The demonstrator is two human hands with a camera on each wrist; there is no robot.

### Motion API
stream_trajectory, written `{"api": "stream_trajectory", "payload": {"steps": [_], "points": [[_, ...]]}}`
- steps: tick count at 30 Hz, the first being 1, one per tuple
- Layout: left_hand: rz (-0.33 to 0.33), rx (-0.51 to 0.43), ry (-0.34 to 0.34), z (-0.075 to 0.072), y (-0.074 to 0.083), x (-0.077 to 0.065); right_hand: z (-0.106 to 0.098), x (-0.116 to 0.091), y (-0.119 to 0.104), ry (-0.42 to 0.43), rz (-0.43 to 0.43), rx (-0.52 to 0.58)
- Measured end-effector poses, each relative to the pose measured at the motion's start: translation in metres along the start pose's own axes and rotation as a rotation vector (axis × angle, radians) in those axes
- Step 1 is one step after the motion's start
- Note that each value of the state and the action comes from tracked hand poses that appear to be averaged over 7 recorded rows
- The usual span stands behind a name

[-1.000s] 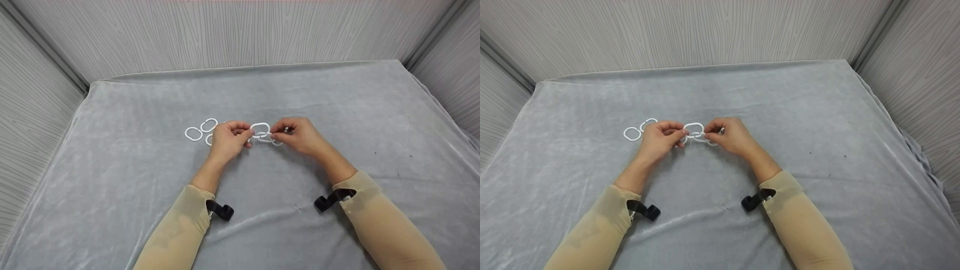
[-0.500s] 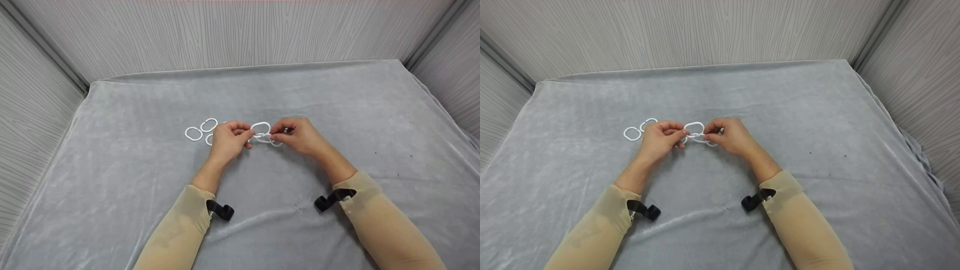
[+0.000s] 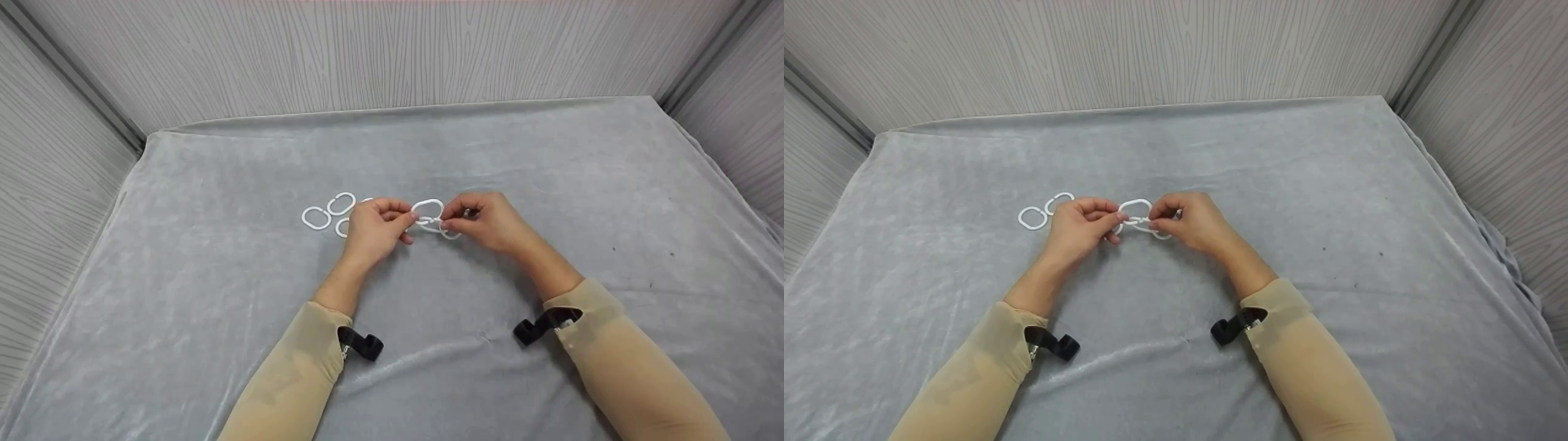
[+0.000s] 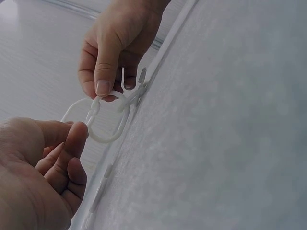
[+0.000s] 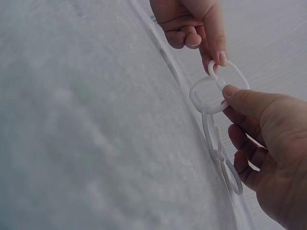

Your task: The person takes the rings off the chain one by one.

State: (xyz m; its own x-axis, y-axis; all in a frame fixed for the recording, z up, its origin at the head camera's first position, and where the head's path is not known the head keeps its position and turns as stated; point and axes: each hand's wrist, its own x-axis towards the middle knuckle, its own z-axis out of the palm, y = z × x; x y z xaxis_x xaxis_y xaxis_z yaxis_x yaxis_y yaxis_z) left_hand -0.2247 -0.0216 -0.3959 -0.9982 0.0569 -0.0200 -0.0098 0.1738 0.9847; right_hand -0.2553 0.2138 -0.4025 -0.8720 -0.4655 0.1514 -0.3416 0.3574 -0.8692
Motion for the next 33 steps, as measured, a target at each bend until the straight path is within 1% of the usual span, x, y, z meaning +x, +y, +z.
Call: {"api": "stream_trajectory", "payload": {"steps": [11, 21, 25, 29, 33], "points": [[-0.017, -0.005, 0.011, 0.0002, -0.0005, 0.0004, 0.0, -0.0005, 0.0001, -0.01, 0.021, -0.008], [0.03, 0.013, 0.026, 0.001, -0.0014, 0.0011, -0.0004, -0.0003, 0.0007, -0.003, 0.015, -0.027], [0.042, 0.041, 0.037, 0.0007, -0.0015, 0.0011, 0.0002, -0.0002, 0.0007, 0.004, 0.006, -0.035], [0.046, 0.062, 0.043, 0.0005, -0.002, 0.0018, 0.0007, -0.0001, 0.0005, 0.01, 0.006, -0.038], [0.039, 0.047, 0.037, 0.0004, -0.0023, 0.0022, 0.0013, 0.0001, 0.0003, 0.011, 0.013, -0.032]]}}
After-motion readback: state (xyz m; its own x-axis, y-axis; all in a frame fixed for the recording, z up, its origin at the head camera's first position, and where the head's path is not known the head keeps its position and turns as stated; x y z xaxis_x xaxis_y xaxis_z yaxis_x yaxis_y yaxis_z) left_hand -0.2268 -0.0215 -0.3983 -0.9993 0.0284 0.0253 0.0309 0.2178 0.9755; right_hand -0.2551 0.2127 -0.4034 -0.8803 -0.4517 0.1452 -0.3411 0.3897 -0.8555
